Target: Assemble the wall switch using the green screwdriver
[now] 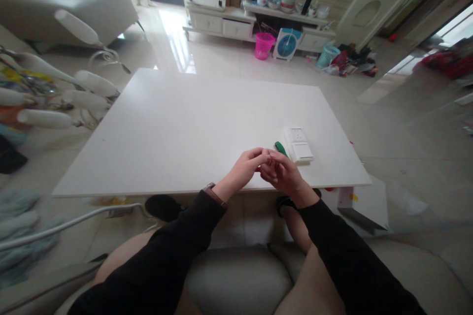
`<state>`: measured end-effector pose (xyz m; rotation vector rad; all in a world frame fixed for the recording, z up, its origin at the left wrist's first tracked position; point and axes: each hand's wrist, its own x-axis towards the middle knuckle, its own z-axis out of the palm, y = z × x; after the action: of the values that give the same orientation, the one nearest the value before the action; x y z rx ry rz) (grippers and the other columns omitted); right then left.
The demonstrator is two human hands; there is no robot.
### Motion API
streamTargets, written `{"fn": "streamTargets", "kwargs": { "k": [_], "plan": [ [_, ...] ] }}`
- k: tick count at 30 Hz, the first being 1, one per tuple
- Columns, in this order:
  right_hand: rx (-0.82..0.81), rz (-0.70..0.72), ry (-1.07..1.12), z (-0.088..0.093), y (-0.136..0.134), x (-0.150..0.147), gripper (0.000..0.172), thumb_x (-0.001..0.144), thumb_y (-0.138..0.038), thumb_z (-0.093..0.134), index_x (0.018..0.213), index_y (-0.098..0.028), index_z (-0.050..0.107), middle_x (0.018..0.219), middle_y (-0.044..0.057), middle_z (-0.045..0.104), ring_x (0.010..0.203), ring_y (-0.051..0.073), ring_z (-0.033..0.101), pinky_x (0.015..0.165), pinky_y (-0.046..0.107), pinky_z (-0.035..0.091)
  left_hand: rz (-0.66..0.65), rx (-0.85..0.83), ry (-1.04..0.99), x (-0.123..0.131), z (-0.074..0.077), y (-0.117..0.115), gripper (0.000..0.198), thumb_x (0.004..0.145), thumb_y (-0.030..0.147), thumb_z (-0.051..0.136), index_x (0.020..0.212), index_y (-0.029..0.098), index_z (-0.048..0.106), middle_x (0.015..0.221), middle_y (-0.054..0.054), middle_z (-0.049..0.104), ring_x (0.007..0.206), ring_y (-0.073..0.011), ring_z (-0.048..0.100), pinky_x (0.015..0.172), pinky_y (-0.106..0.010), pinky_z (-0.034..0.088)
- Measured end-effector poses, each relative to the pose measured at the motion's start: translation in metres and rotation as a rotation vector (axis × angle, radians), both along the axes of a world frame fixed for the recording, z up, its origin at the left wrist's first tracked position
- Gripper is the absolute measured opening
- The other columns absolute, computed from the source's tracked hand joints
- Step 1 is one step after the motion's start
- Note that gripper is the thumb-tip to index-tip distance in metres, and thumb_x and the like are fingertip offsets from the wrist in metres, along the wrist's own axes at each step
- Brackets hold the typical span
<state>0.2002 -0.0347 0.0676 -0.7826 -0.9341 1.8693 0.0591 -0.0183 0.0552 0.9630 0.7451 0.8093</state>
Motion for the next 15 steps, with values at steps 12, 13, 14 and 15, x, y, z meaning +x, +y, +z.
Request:
{"fn": "streamTargets", "kwargs": {
  "k": [12, 13, 14, 15],
  "plan": [
    [-0.099, 0.338, 0.665, -0.018, -0.009, -0.023, 0.038, 0.095, -0.052, 0.058, 0.075, -0.025, 0.04, 0.042, -0.014, 0.032, 0.031, 0.006, 0.012, 0.033, 0.017, 0.016, -0.162, -0.33, -0.188, 0.007, -0.004, -0.008, 0.05, 0.067, 0.04, 0.078, 0.11, 0.017, 0.067, 0.067, -0.002, 0.068, 0.054, -0.0185, 0.067, 0.046, -0.025, 0.052],
    [-0.109, 0.333, 0.671, -0.019, -0.01, -0.025, 0.038, 0.096, -0.052, 0.057, 0.075, -0.025, 0.041, 0.042, -0.014, 0.032, 0.031, 0.006, 0.012, 0.033, 0.017, 0.017, -0.155, -0.347, -0.179, 0.008, -0.006, -0.008, 0.051, 0.067, 0.04, 0.077, 0.111, 0.018, 0.066, 0.066, -0.002, 0.068, 0.054, -0.0196, 0.068, 0.046, -0.026, 0.053],
    [-0.119, 0.326, 0.675, -0.02, -0.01, -0.026, 0.037, 0.097, -0.052, 0.055, 0.076, -0.025, 0.041, 0.041, -0.014, 0.031, 0.031, 0.006, 0.011, 0.033, 0.017, 0.017, -0.143, -0.357, -0.177, 0.008, -0.007, -0.008, 0.051, 0.067, 0.041, 0.076, 0.112, 0.018, 0.066, 0.065, -0.002, 0.067, 0.054, -0.0199, 0.068, 0.046, -0.026, 0.054],
    [-0.127, 0.318, 0.684, -0.021, -0.01, -0.026, 0.037, 0.098, -0.053, 0.054, 0.077, -0.025, 0.043, 0.041, -0.014, 0.031, 0.031, 0.007, 0.011, 0.033, 0.017, 0.016, -0.122, -0.359, -0.175, 0.009, -0.008, -0.009, 0.05, 0.069, 0.042, 0.076, 0.111, 0.018, 0.065, 0.064, -0.002, 0.066, 0.052, -0.0194, 0.067, 0.045, -0.026, 0.054]
  ]
}}
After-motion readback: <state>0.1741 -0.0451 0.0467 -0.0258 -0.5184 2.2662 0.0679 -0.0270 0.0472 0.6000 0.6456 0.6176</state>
